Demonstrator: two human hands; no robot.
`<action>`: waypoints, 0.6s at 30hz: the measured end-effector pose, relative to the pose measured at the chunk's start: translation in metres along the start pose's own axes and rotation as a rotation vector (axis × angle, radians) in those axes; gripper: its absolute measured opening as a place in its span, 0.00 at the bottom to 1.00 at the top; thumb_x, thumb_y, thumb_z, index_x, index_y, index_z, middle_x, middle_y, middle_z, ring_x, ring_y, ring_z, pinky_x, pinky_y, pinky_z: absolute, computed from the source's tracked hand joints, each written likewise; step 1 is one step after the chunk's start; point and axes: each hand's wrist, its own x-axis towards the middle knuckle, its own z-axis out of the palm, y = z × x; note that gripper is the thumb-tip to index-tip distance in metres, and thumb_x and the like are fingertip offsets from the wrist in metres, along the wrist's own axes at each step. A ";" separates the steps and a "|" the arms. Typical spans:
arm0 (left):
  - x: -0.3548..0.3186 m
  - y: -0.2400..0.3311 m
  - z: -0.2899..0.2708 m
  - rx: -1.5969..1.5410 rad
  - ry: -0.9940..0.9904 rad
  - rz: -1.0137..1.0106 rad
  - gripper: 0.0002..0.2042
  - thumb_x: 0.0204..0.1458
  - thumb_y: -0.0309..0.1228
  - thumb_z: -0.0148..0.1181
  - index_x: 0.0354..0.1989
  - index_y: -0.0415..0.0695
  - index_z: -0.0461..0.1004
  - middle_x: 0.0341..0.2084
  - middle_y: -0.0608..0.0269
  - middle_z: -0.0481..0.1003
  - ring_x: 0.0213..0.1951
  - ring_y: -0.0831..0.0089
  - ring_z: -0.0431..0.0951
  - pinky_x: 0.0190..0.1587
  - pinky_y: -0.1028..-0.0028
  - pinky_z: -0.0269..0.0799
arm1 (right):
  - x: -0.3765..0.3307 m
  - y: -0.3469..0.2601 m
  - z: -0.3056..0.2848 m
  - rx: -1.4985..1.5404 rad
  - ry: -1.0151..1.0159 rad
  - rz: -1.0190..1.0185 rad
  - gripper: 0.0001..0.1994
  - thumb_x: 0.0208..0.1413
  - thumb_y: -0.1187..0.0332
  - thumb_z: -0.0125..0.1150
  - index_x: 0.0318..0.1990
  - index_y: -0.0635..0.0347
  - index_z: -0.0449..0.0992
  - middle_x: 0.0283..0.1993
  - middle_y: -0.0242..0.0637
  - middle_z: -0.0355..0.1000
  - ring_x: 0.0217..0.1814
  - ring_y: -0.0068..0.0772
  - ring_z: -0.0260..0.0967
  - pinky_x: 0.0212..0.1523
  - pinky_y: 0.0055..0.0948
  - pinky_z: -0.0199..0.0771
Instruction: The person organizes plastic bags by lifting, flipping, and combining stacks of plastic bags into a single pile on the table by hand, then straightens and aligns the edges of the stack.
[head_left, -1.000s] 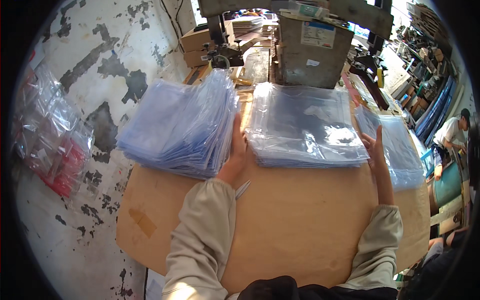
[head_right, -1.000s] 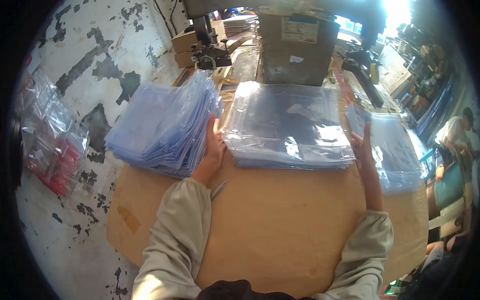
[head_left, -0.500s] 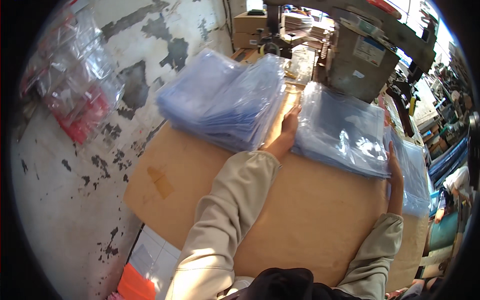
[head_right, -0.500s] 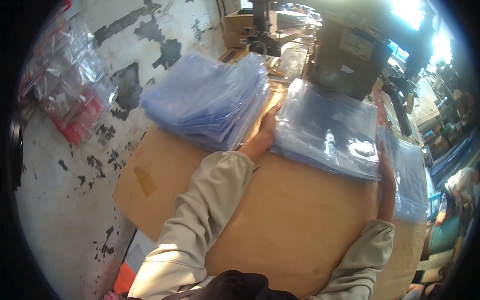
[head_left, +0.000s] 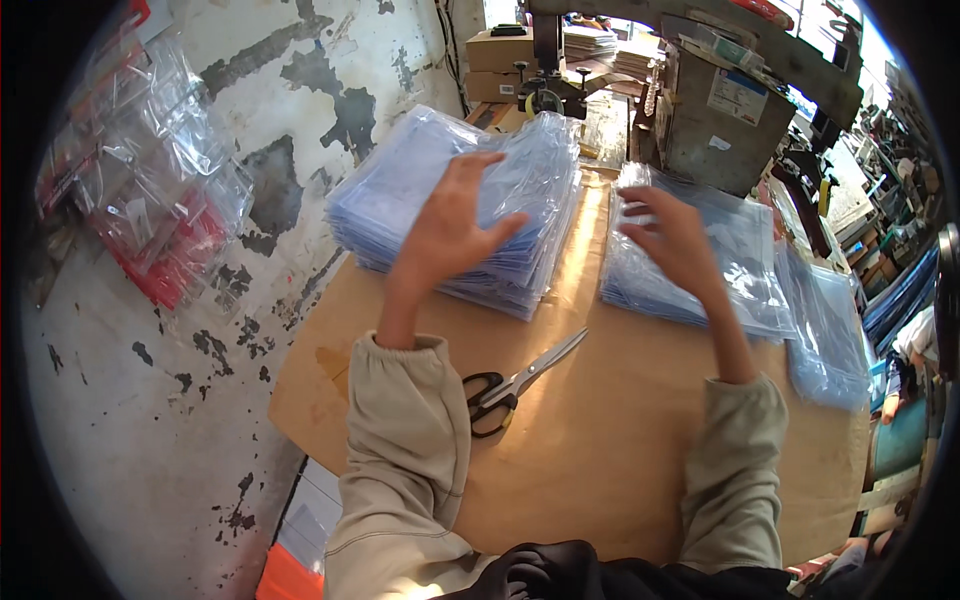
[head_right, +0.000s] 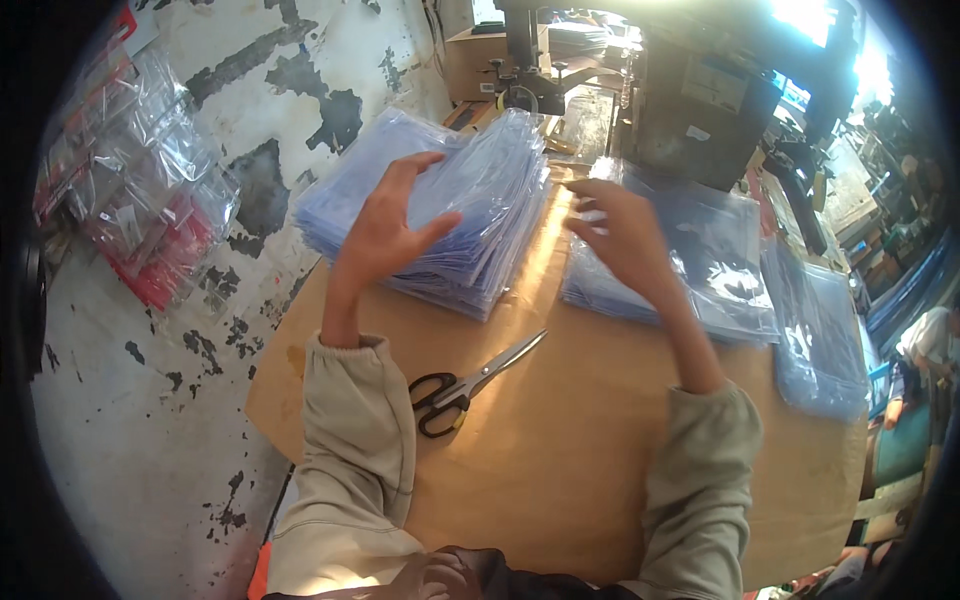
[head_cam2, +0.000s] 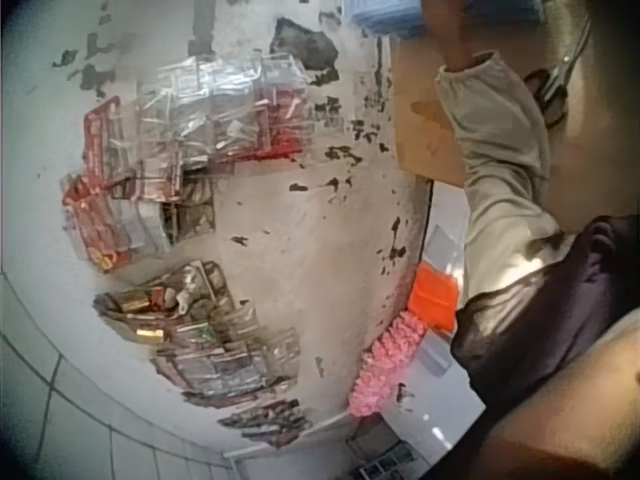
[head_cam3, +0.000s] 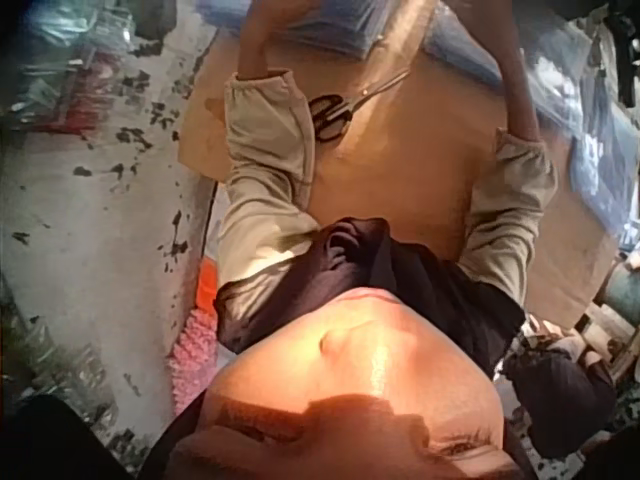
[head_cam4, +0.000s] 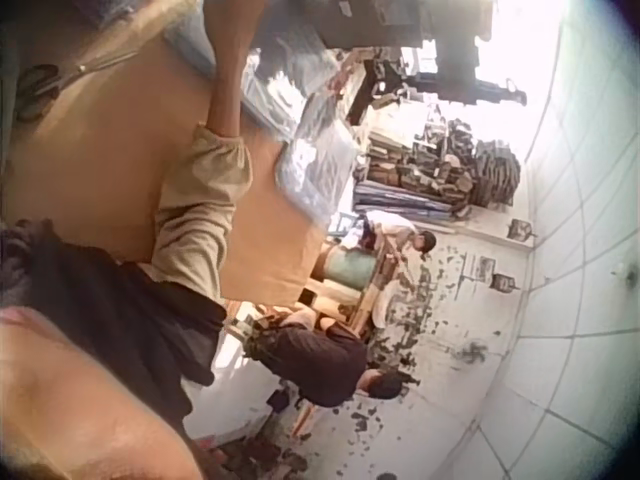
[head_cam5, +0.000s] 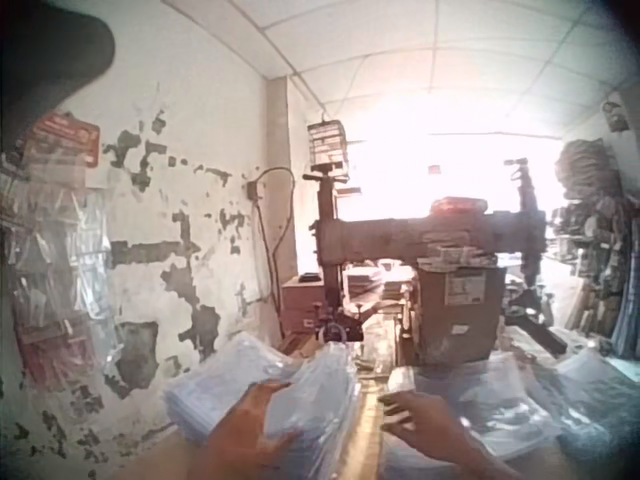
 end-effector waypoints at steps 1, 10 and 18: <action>-0.005 -0.018 0.000 0.004 -0.001 0.006 0.30 0.43 0.40 0.62 0.52 0.38 0.60 0.51 0.49 0.63 0.54 0.59 0.63 0.53 0.68 0.59 | 0.012 -0.005 0.016 0.032 -0.016 -0.018 0.21 0.44 0.74 0.61 0.49 0.56 0.68 0.48 0.40 0.67 0.47 0.36 0.67 0.46 0.31 0.70; -0.012 -0.067 0.017 -0.176 -0.485 -0.154 0.45 0.39 0.55 0.59 0.59 0.35 0.51 0.56 0.43 0.55 0.59 0.56 0.55 0.59 0.68 0.51 | 0.095 -0.001 0.040 -0.600 -0.438 -0.526 0.31 0.31 0.65 0.69 0.50 0.42 0.69 0.54 0.30 0.64 0.55 0.39 0.60 0.53 0.37 0.63; -0.010 -0.062 0.013 -0.156 -0.401 -0.145 0.44 0.37 0.53 0.63 0.59 0.38 0.52 0.56 0.45 0.56 0.58 0.57 0.56 0.59 0.68 0.53 | 0.140 -0.010 0.032 -0.416 -0.600 -0.421 0.23 0.32 0.66 0.69 0.43 0.50 0.75 0.40 0.36 0.73 0.41 0.36 0.70 0.45 0.30 0.67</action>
